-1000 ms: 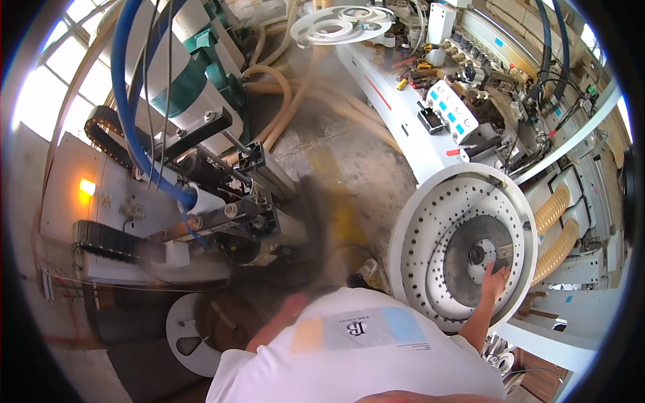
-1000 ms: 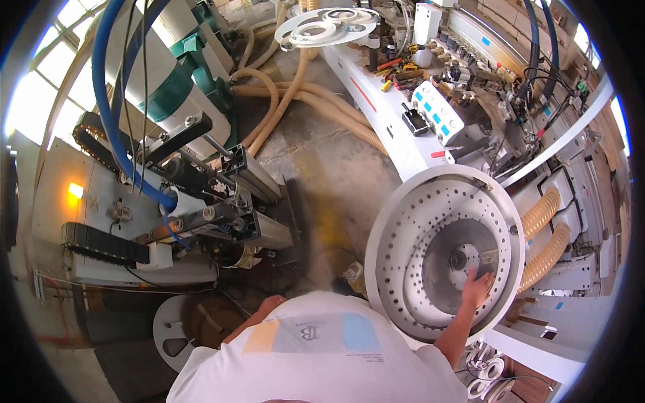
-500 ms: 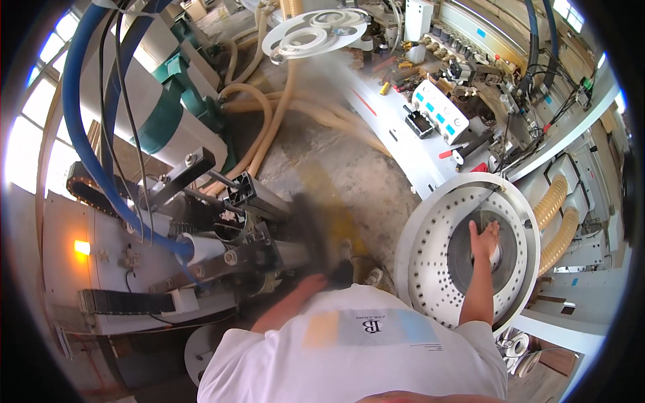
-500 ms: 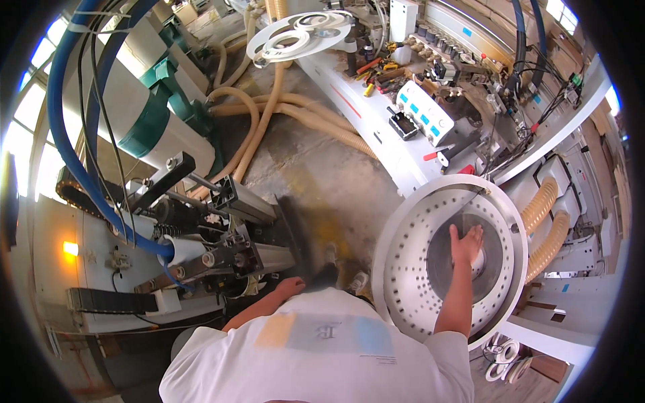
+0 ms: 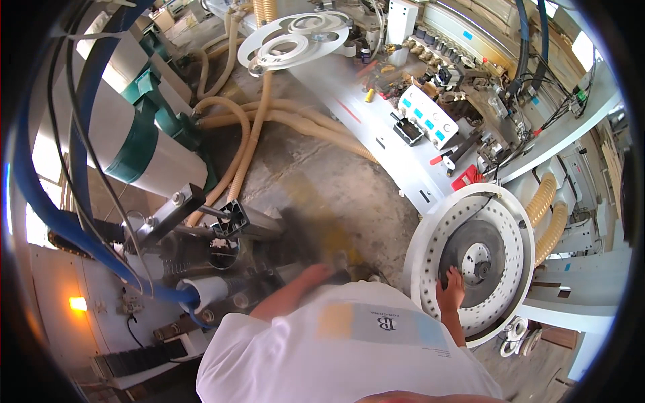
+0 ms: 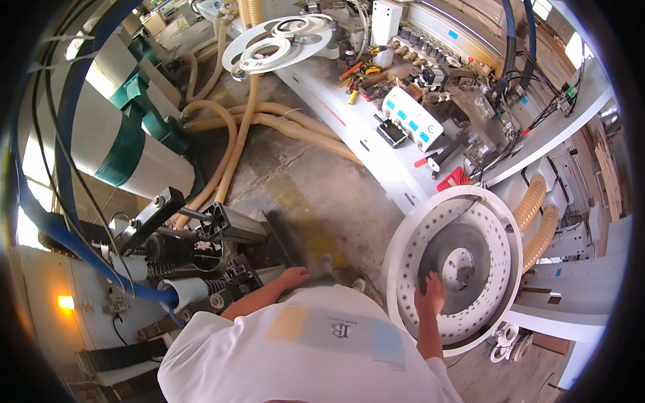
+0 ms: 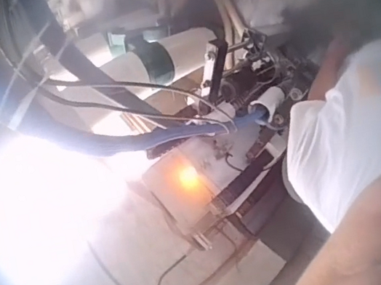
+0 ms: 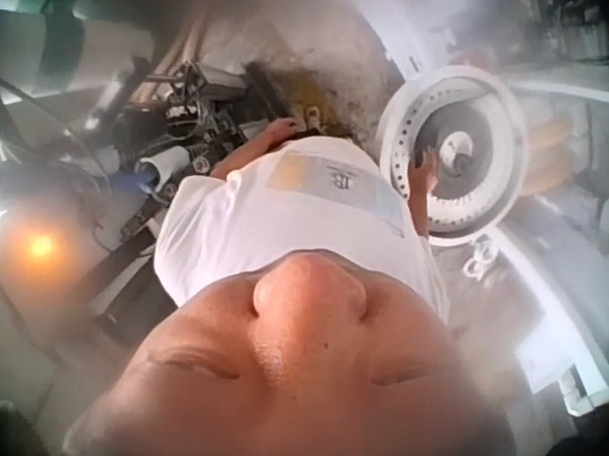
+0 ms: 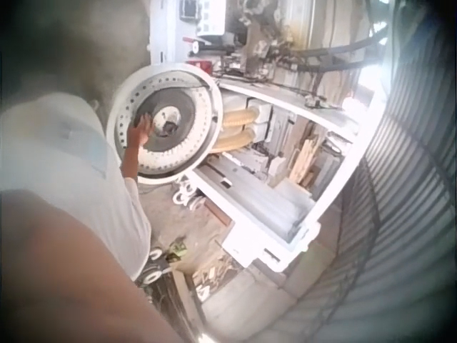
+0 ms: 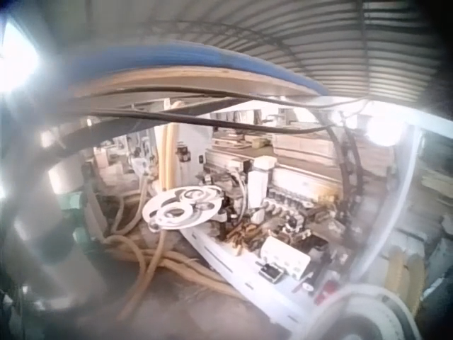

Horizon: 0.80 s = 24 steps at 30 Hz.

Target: The person picks up and examines black panels, then operates a large industrial woodworking machine by interacting with its control panel and feeding a narrow black strip into it. They then retrieve a roll of black tape from a storage area, apply yellow tape to its surface while walking, and then move a white table in the workshop.

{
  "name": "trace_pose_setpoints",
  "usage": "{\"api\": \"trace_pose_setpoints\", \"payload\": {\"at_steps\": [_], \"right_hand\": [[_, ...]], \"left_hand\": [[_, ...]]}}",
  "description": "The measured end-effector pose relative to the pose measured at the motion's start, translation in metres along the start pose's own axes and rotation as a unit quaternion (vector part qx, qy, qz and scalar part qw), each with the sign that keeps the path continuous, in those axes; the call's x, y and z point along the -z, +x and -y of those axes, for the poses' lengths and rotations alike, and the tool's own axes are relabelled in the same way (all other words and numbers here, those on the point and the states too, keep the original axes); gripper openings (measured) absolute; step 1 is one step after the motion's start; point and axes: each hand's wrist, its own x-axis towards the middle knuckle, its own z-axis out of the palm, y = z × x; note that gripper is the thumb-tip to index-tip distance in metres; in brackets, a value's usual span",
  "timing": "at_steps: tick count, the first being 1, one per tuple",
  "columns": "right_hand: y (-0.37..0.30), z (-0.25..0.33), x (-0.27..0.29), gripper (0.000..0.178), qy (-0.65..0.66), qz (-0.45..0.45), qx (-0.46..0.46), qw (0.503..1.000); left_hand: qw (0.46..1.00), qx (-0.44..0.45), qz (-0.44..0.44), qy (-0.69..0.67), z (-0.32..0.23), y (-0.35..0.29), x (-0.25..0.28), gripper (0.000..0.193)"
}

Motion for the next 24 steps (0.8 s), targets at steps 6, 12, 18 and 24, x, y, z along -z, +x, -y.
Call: {"api": "trace_pose_setpoints", "payload": {"at_steps": [6,12,18,24], "right_hand": [[-0.038,0.018,0.02,0.04,-0.12,-0.033,-0.097,0.987],[-0.011,0.041,0.014,0.05,-0.159,-0.066,-0.166,0.971],[0.048,0.043,-0.008,0.054,-0.164,-0.082,-0.239,0.954],[0.051,0.025,0.001,0.062,-0.161,-0.088,-0.322,0.929]], "left_hand": [[0.988,-0.121,0.068,0.069,-0.017,0.015,0.053,0.039],[0.992,0.035,0.115,0.029,-0.015,0.043,0.09,0.038],[0.996,0.059,0.053,-0.032,0.002,0.042,0.094,0.037],[0.995,0.023,0.092,0.02,0.028,0.043,0.067,0.041]]}}
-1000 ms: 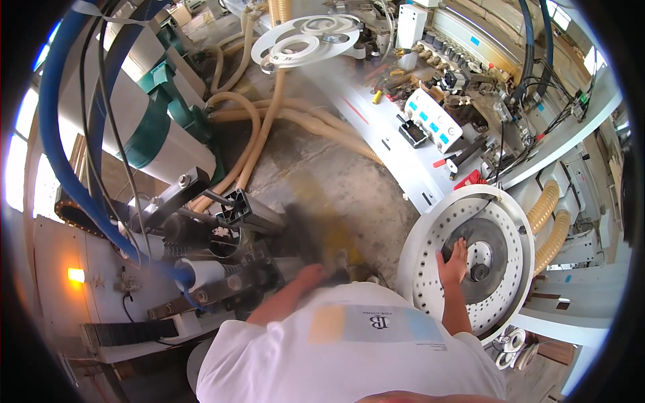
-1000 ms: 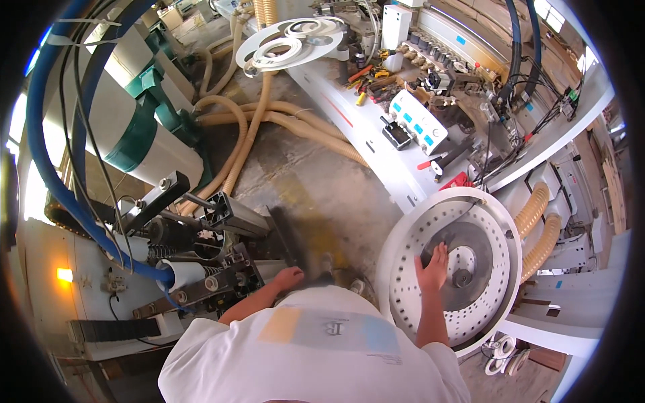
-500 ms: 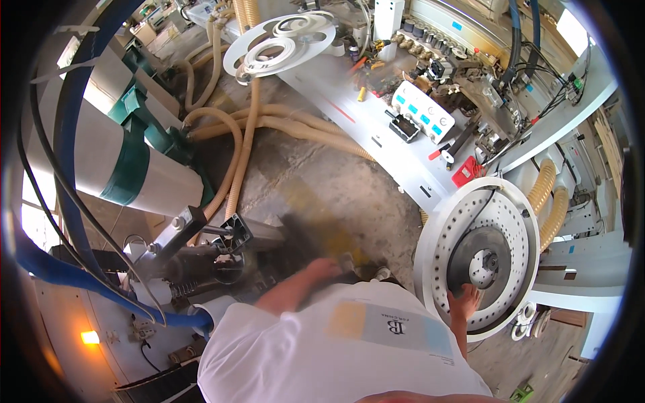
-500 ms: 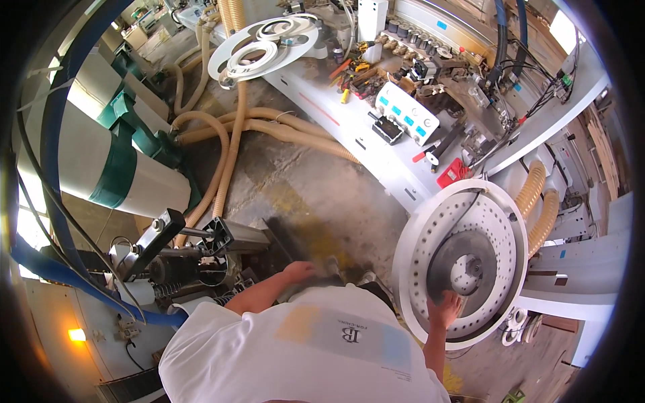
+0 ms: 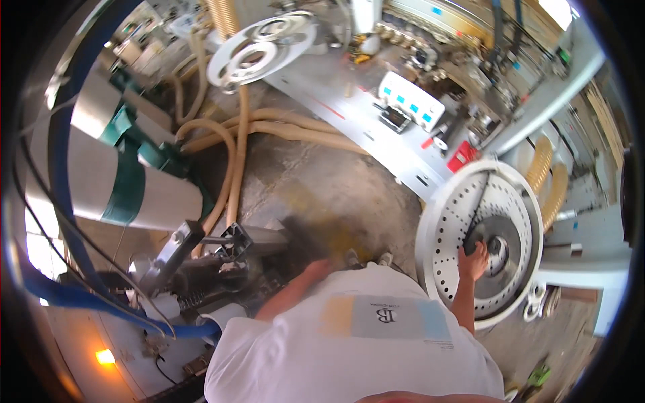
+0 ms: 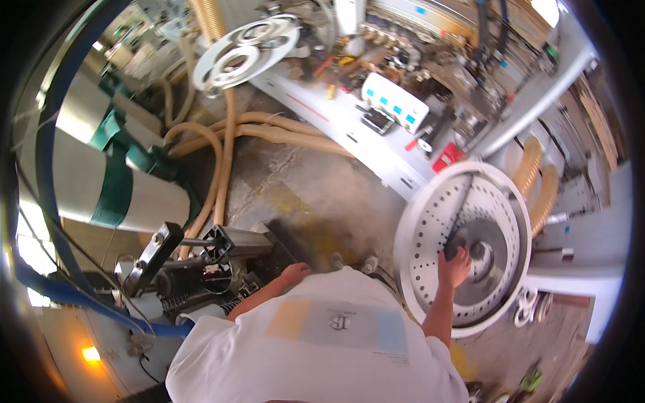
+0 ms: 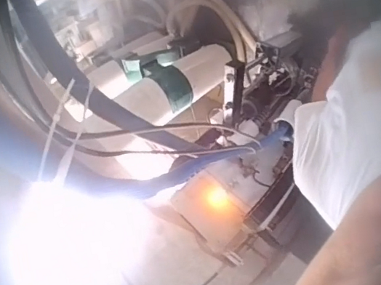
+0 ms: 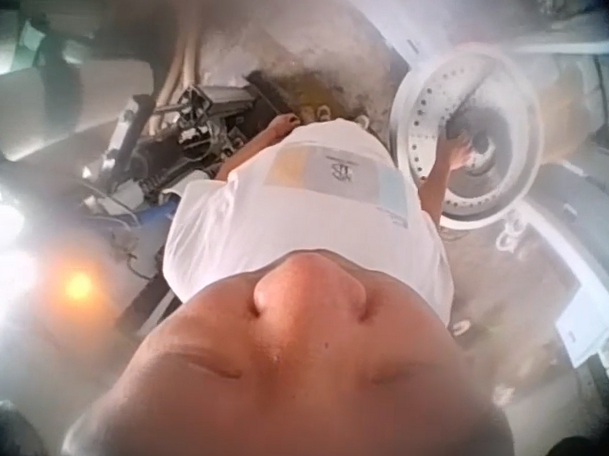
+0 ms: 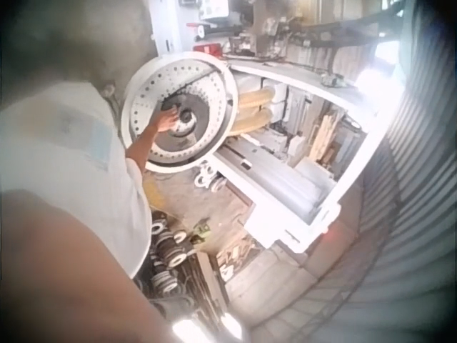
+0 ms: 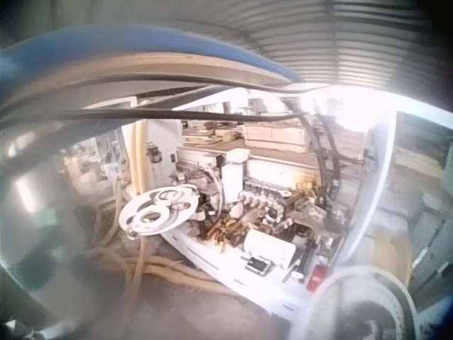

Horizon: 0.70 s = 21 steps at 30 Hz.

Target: The person picks up and examines black panels, then operates a large industrial woodworking machine by interacting with its control panel and feeding a narrow black strip into it. They then retrieve a roll of black tape from a storage area, apply yellow tape to its surface while walking, and then move a white table in the workshop.

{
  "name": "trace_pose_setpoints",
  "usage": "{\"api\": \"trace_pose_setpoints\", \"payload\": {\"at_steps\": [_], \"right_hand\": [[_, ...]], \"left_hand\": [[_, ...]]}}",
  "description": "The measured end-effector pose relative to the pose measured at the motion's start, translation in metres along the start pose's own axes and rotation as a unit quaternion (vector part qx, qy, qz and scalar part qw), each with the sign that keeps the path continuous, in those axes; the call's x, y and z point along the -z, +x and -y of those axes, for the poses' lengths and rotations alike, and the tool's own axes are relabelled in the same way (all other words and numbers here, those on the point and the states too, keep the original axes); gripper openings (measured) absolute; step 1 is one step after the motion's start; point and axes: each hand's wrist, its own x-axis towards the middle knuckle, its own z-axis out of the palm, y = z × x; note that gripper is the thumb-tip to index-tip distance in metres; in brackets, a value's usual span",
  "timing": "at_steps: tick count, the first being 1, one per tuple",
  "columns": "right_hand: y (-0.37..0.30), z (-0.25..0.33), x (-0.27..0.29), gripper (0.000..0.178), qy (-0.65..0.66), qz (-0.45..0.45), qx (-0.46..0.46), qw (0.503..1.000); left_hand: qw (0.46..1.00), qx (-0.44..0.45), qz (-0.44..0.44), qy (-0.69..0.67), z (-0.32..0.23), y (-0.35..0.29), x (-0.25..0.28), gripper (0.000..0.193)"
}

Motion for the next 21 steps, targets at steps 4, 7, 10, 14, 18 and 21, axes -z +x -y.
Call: {"api": "trace_pose_setpoints", "payload": {"at_steps": [4,7,10,14,18,21], "right_hand": [[0.021,0.007,0.004,0.07,0.03,0.014,-0.01,0.999],[0.03,0.002,-0.015,0.071,0.013,-0.017,-0.038,0.999],[0.032,0.001,-0.004,0.069,0.031,-0.019,-0.083,0.996],[0.021,-0.004,0.001,0.069,0.037,-0.053,-0.089,0.994],[0.013,-0.014,0.001,0.067,0.061,-0.07,-0.057,0.994],[0.012,-0.026,0.005,0.067,0.077,-0.054,-0.044,0.995]], "left_hand": [[0.997,-0.012,-0.011,-0.077,0.045,-0.009,-0.031,0.04],[1.0,-0.005,-0.003,-0.024,0.068,-0.008,-0.03,0.039],[1.0,-0.009,0.008,0.025,0.07,0.0,-0.01,0.038],[0.998,-0.022,0.012,0.064,0.063,0.012,0.013,0.037],[0.996,-0.038,0.013,0.081,0.047,0.025,0.024,0.036],[0.995,-0.057,0.01,0.087,0.029,0.036,0.023,0.036]]}}
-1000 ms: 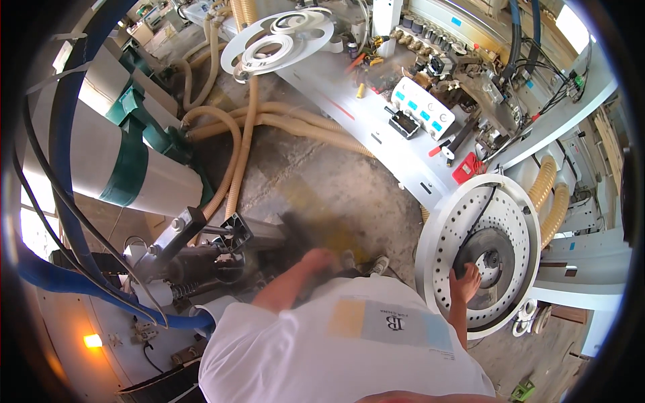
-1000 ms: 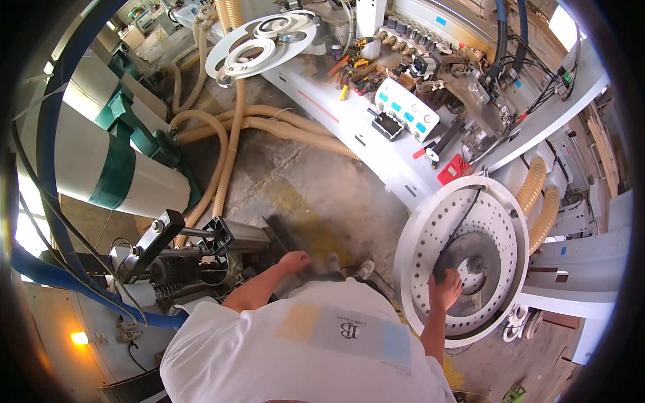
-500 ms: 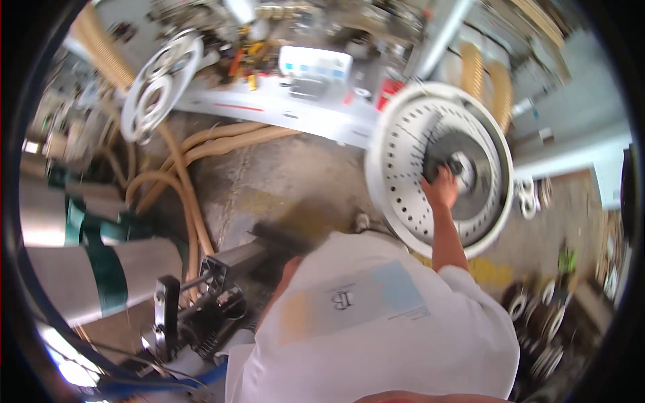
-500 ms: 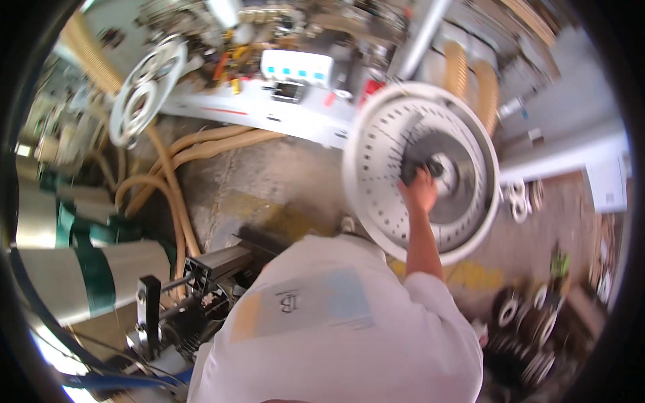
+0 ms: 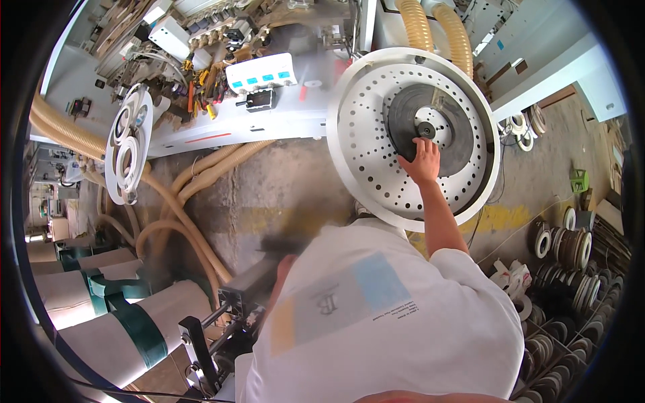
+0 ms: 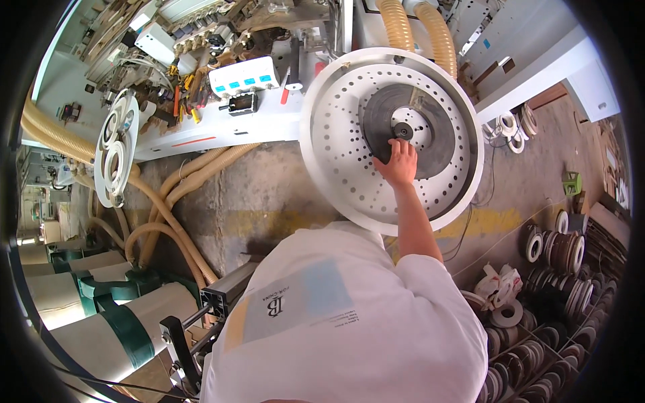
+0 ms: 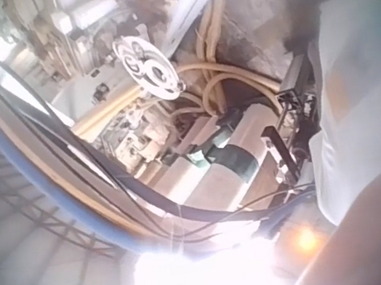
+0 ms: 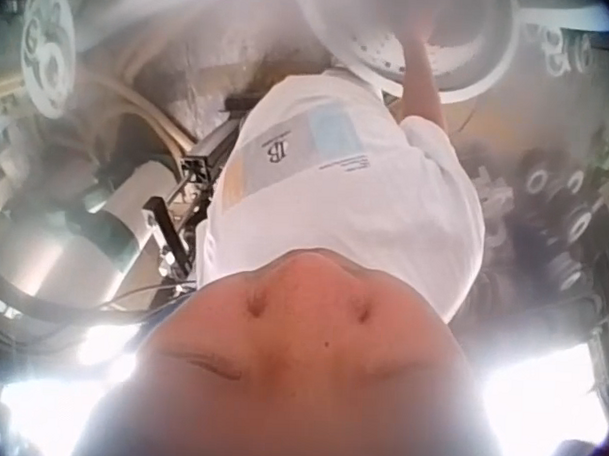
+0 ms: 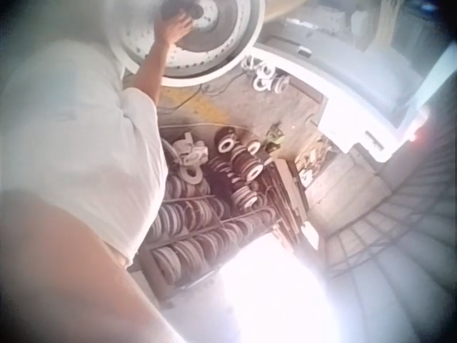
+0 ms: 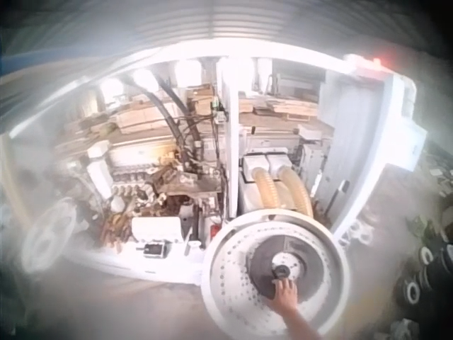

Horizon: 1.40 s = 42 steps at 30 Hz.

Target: The person picks up and examines black panels, then operates a large industrial woodworking machine by interacting with its control panel and feeding a narrow black strip into it. They then retrieve a roll of black tape from a storage area, apply yellow tape to its surface while walking, and then move a white table in the workshop.

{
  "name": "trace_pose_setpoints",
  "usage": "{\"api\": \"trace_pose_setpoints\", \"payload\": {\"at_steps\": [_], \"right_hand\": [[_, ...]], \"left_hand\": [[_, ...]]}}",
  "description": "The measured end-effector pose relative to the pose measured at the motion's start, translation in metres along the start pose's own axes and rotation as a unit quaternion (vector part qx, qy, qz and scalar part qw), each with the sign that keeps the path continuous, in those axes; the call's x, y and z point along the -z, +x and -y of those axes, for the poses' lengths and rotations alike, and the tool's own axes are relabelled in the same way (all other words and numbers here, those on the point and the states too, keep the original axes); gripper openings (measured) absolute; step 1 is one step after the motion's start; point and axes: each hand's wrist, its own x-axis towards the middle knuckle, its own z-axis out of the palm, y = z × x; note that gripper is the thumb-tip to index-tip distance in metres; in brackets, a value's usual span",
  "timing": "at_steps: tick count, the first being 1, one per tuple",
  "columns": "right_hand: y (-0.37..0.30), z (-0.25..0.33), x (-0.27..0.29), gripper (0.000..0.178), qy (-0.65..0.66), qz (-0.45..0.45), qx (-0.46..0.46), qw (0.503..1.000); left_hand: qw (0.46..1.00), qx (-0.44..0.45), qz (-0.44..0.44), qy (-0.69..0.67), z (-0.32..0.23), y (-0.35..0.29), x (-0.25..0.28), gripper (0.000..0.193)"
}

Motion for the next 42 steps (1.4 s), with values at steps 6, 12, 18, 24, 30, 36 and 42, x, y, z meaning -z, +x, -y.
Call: {"api": "trace_pose_setpoints", "payload": {"at_steps": [6,12,18,24,30,36,42], "right_hand": [[-0.001,-0.002,0.023,0.077,0.037,0.073,0.043,0.996],[-0.025,0.012,0.004,0.082,0.008,0.023,-0.01,1.0],[0.006,0.039,-0.031,0.074,0.079,0.031,-0.077,0.993],[0.029,0.057,-0.038,0.072,0.055,-0.012,-0.126,0.99],[0.034,0.056,0.02,0.062,0.172,-0.045,-0.155,0.972],[0.039,0.002,0.123,0.054,0.468,0.037,-0.183,0.864],[0.035,-0.013,0.207,0.071,0.66,-0.049,-0.129,0.738]], "left_hand": [[0.999,0.021,0.024,-0.025,-0.033,0.02,-0.005,0.036],[0.998,0.031,0.034,-0.037,-0.038,0.018,-0.017,0.036],[0.998,0.046,0.035,-0.018,-0.03,0.004,-0.019,0.035],[0.999,0.038,0.031,-0.011,-0.032,0.003,-0.013,0.035],[0.999,0.002,0.02,-0.049,-0.058,0.032,-0.001,0.034],[0.997,-0.034,0.013,-0.065,-0.149,0.028,0.008,0.029],[0.976,-0.047,0.082,-0.195,-0.293,0.029,0.044,0.024]]}}
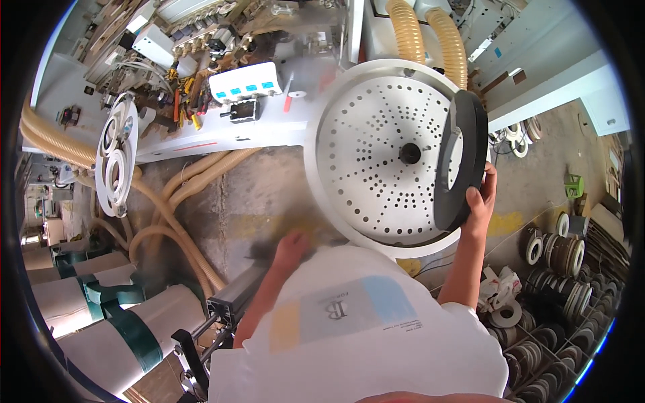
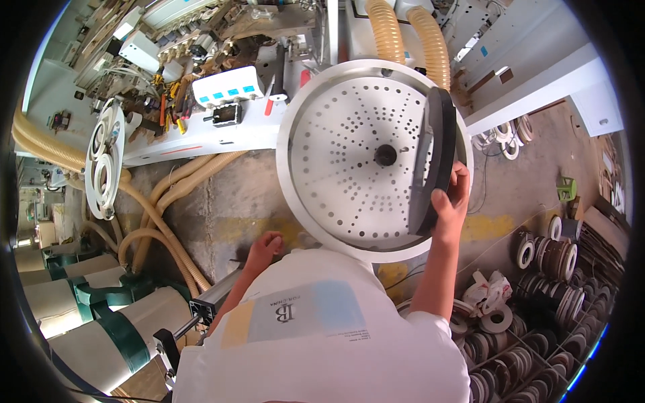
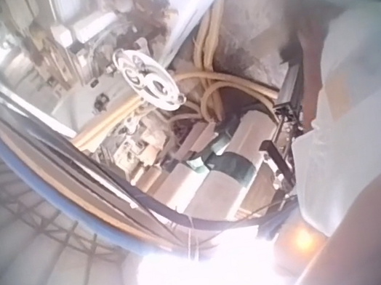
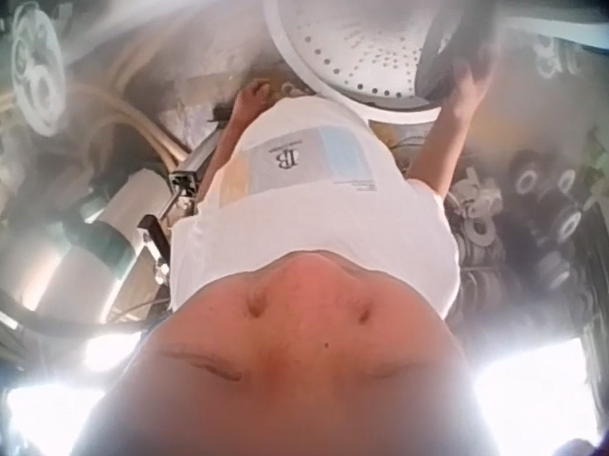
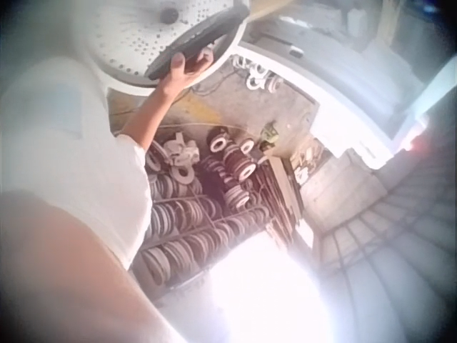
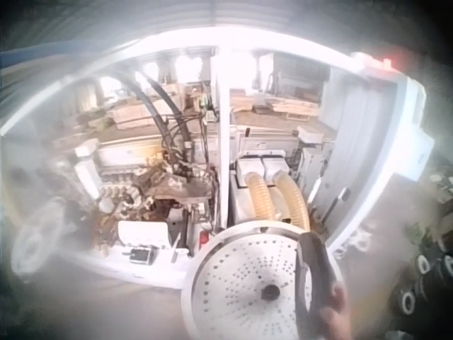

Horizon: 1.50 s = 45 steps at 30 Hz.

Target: The person picks up and examines black panels, then operates a large industrial woodworking machine by interacting with its control panel and feeding a narrow black strip into it. They then retrieve a roll of black tape from a storage area, apply yellow tape to its surface while walking, and then move a white table in the workshop.

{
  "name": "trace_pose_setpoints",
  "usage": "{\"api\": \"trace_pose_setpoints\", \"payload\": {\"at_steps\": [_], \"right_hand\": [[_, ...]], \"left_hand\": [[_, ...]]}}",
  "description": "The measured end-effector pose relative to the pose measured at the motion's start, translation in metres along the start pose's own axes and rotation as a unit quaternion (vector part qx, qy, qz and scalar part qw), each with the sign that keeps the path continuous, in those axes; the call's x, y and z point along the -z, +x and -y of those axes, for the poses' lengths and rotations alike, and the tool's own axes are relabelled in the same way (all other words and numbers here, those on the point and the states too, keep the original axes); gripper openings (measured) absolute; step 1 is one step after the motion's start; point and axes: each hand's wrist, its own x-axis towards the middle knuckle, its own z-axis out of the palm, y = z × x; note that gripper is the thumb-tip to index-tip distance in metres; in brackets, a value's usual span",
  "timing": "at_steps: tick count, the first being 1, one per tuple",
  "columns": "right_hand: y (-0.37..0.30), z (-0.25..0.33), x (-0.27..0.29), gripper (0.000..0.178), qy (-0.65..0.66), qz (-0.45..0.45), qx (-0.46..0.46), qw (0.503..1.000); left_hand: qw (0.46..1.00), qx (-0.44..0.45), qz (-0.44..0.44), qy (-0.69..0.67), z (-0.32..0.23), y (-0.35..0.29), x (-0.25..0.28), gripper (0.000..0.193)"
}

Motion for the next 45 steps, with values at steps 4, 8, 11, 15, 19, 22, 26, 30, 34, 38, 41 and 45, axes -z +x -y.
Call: {"api": "trace_pose_setpoints", "payload": {"at_steps": [4,8,11,15,19,22,26,30,34,38,41,45], "right_hand": [[-0.008,0.011,-0.027,0.072,0.014,0.088,0.041,0.995],[-0.001,0.0,-0.087,0.073,0.076,0.248,0.093,0.961],[0.002,-0.017,-0.141,0.074,0.078,0.363,0.136,0.918],[-0.011,-0.037,-0.231,0.068,0.0,0.46,0.187,0.868],[-0.035,-0.09,-0.324,0.06,0.051,0.497,0.167,0.85],[-0.06,-0.144,-0.38,0.056,0.003,0.567,0.074,0.82],[-0.087,-0.206,-0.457,0.047,-0.131,0.704,0.039,0.697],[-0.111,-0.263,-0.526,0.036,-0.131,0.734,0.035,0.666],[-0.117,-0.314,-0.604,0.023,-0.204,0.726,0.047,0.655],[-0.116,-0.348,-0.695,0.023,-0.248,0.709,-0.005,0.661],[-0.117,-0.375,-0.767,0.03,-0.257,0.71,-0.101,0.647],[-0.131,-0.425,-0.862,0.034,-0.174,0.704,-0.193,0.661]], "left_hand": [[0.983,-0.154,0.089,-0.051,-0.14,-0.006,-0.01,0.024],[0.932,-0.302,0.161,-0.118,-0.272,-0.034,-0.014,0.067],[0.891,-0.331,0.219,-0.218,-0.31,-0.043,0.0,0.09],[0.839,-0.259,0.179,-0.443,-0.299,-0.061,0.039,0.113],[0.885,-0.207,0.027,-0.416,-0.252,-0.073,0.116,0.109],[0.878,-0.154,-0.111,-0.439,-0.197,-0.059,0.167,0.113],[0.837,-0.114,-0.165,-0.51,-0.092,-0.038,0.232,0.095],[0.835,-0.073,-0.231,-0.493,0.018,-0.031,0.3,0.081],[0.798,-0.044,-0.332,-0.502,0.074,-0.03,0.351,0.075],[0.761,0.007,-0.391,-0.518,0.128,-0.036,0.395,0.06],[0.731,0.063,-0.393,-0.555,0.16,-0.039,0.419,0.049],[0.694,0.126,-0.438,-0.557,0.191,-0.031,0.432,0.046]]}}
